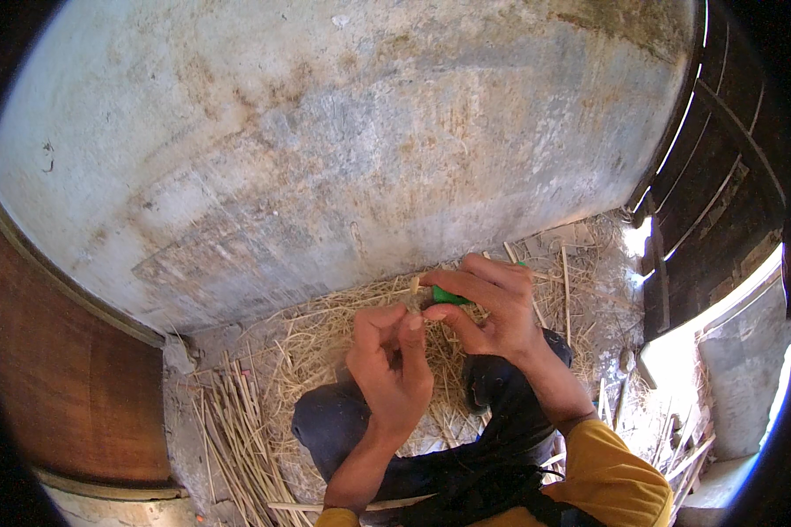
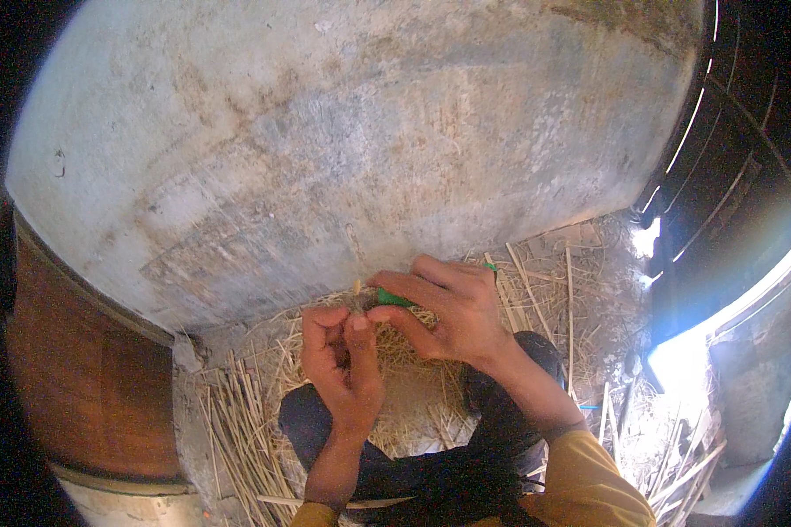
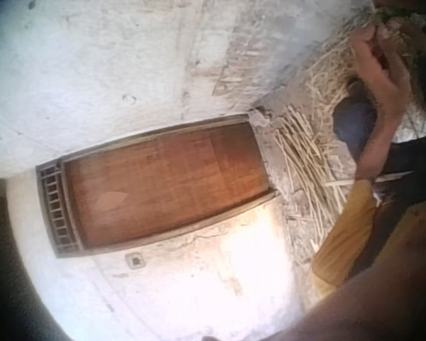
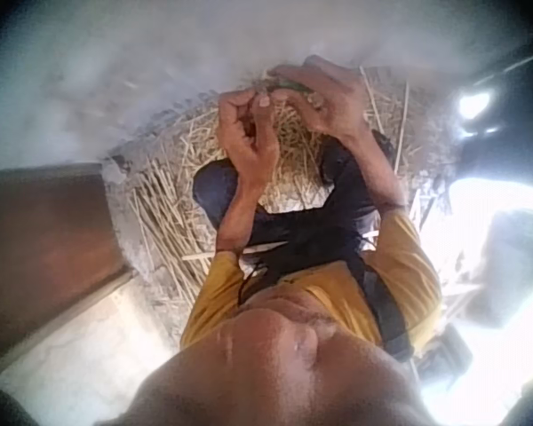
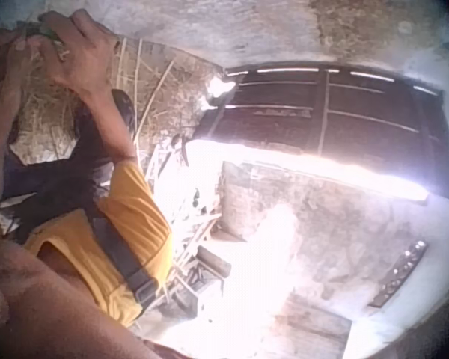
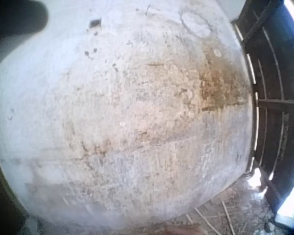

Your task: The person shaves a piece of wood using a utility knife while sitting down. The person peels off thin layers of wood and then continues by shaving the end of a smaller wood piece.

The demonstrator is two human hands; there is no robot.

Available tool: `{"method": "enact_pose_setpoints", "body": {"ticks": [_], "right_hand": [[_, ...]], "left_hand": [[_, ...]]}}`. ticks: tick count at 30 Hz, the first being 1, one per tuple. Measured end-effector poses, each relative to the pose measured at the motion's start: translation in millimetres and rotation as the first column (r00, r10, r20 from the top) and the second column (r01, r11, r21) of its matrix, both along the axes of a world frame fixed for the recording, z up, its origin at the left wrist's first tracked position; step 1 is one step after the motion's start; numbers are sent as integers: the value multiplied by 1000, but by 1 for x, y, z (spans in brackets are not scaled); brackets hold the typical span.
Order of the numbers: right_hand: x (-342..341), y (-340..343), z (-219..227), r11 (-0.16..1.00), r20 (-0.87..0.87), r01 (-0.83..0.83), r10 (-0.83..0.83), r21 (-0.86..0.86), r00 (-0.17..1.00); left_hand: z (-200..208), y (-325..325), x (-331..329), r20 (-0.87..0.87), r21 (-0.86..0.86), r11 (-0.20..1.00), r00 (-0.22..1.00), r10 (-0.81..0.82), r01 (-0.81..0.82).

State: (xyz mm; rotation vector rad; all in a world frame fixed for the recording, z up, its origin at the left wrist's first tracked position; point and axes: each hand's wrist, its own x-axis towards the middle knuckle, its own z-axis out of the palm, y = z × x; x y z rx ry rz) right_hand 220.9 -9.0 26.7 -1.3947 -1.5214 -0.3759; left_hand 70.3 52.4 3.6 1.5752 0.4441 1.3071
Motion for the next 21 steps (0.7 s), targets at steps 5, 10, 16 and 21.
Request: {"method": "enact_pose_setpoints", "body": {"ticks": [5,10,16,21], "right_hand": [[4,3,-2,1000,3,14,-14,-14,1000],[4,7,-3,999,15,38,-39,5,999],[2,12,-2,999,20,33,-34,21,999],[-2,16,-4,999,-20,37,-36,19,999]], "left_hand": [[0,0,4,10,2,1000,1000,6,-6],[-1,3,5,-20,28,999,999,27,-26],[2,3,1,-75,6,1000,997,30,-30],[2,6,0,-93,-16,999,995,29,-31]]}}
